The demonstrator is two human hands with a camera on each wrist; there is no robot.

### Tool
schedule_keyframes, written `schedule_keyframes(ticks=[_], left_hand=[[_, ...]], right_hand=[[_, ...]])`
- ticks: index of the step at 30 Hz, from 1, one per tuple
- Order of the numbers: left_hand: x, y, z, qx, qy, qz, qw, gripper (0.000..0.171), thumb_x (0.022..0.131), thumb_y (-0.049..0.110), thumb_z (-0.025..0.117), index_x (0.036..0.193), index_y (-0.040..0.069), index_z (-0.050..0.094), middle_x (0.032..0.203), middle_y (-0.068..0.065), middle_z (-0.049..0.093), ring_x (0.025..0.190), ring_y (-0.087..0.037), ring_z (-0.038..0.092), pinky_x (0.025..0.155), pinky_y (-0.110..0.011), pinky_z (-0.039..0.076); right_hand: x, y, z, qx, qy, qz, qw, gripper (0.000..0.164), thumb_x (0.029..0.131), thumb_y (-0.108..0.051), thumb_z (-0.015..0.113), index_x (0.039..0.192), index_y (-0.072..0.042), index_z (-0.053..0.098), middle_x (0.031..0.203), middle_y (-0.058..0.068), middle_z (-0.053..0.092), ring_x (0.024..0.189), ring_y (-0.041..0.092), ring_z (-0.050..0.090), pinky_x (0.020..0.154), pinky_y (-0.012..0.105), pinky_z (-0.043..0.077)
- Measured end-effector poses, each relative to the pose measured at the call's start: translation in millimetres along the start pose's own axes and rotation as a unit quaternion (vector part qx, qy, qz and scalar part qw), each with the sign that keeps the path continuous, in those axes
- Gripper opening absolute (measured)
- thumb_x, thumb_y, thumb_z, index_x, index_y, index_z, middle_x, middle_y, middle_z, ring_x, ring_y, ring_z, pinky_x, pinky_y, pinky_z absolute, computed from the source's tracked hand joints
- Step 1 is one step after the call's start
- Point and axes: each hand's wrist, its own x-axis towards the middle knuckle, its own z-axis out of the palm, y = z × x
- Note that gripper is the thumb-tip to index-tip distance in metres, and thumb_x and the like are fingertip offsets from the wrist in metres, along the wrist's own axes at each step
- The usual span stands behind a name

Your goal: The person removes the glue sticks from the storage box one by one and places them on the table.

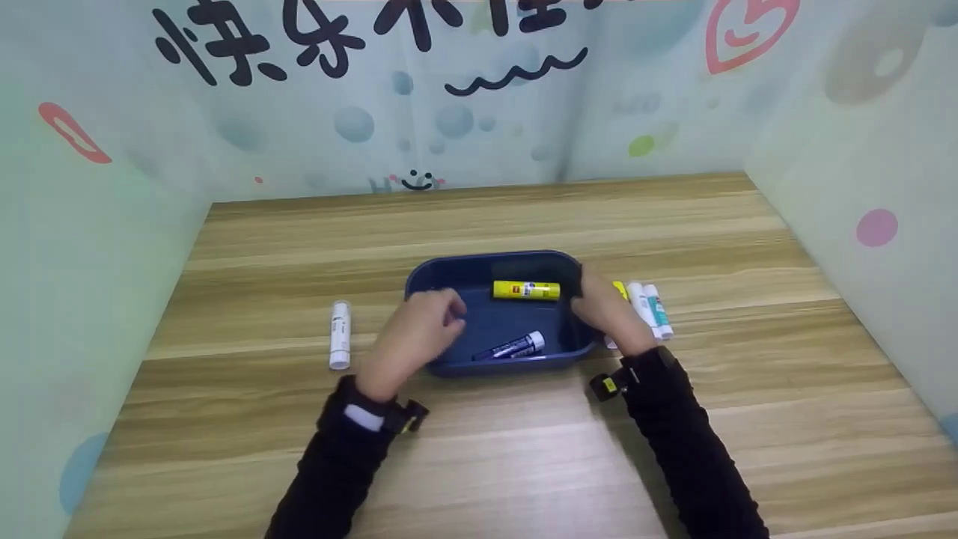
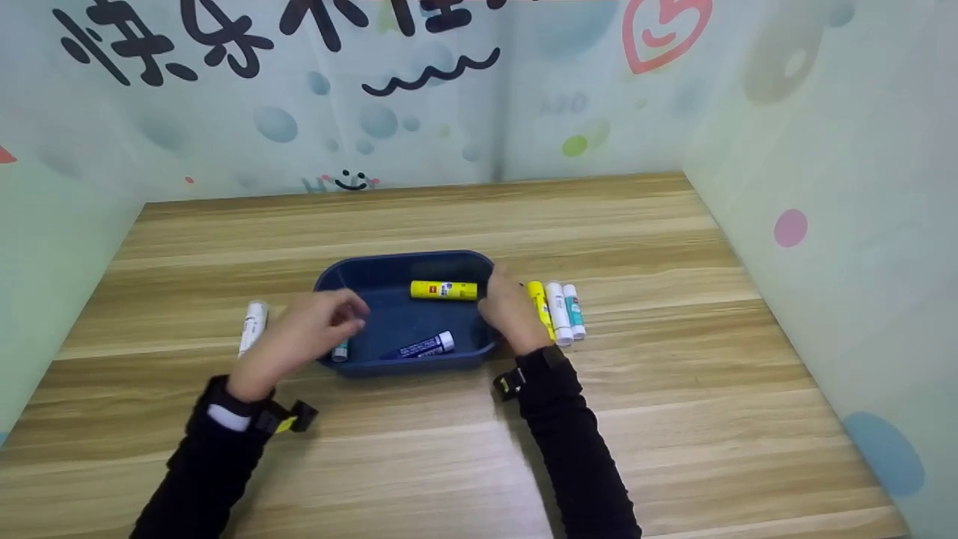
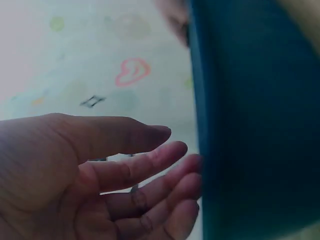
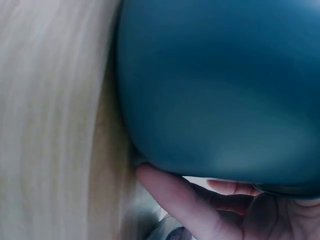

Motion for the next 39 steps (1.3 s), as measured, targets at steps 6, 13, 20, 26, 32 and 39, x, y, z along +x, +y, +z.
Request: schedule_keyframes(ticks=[6,13,20,26,32,39], left_hand=[[9.1,5.2,29.1,-0.002,-0.031,0.021,0.9993,0.025,0.083,0.016,0.068,0.103,0.002,0.068,0.094,-0.011,0.07,0.086,-0.022,0.065,0.079,-0.035,0.051],[16.8,-2.6,40.8,0.008,-0.05,0.031,0.9982,0.029,0.079,0.028,0.072,0.099,0.006,0.072,0.095,-0.008,0.071,0.086,-0.02,0.065,0.079,-0.035,0.05],[22.9,-9.1,42.8,-0.01,-0.1,0.004,0.9949,0.035,0.079,0.031,0.073,0.105,0.009,0.071,0.1,-0.005,0.071,0.089,-0.016,0.064,0.081,-0.033,0.05],[24.2,-11.7,42.9,-0.014,-0.108,0.01,0.9941,0.021,0.079,0.029,0.073,0.093,0.014,0.074,0.091,0.001,0.071,0.08,-0.013,0.06,0.074,-0.03,0.049],[24.8,-12.1,42.1,-0.006,-0.107,0.004,0.9943,0.019,0.079,0.033,0.072,0.085,0.015,0.076,0.081,0.003,0.071,0.067,-0.008,0.055,0.06,-0.023,0.043],[25.6,-11.8,42.5,-0.011,-0.094,-0.001,0.9955,0.019,0.08,0.03,0.072,0.084,0.011,0.075,0.083,0.0,0.071,0.069,-0.011,0.058,0.065,-0.026,0.048]], right_hand=[[-0.6,-0.2,0.0,-0.004,0.007,-0.007,1.0,0.056,0.077,0.001,0.046,0.128,0.019,0.031,0.12,0.038,0.05,0.109,0.044,0.052,0.096,0.052,0.04],[0.9,-0.4,0.6,-0.004,-0.001,0.0,1.0,0.058,0.078,0.001,0.045,0.131,0.018,0.028,0.122,0.038,0.049,0.111,0.044,0.051,0.096,0.052,0.04],[1.4,0.3,1.2,-0.002,-0.005,0.008,1.0,0.056,0.079,0.0,0.046,0.13,0.017,0.028,0.121,0.039,0.049,0.109,0.044,0.052,0.095,0.052,0.042],[1.2,1.4,1.3,-0.009,0.005,-0.001,1.0,0.054,0.078,0.0,0.045,0.127,0.017,0.03,0.118,0.039,0.05,0.105,0.044,0.053,0.092,0.052,0.042],[2.5,1.7,1.0,-0.005,-0.001,-0.003,1.0,0.055,0.077,0.001,0.046,0.127,0.017,0.03,0.119,0.038,0.049,0.107,0.043,0.052,0.093,0.052,0.042],[7.4,8.2,3.1,0.0,-0.007,0.006,1.0,0.053,0.078,-0.001,0.046,0.125,0.015,0.03,0.119,0.037,0.048,0.106,0.04,0.052,0.092,0.049,0.044]])
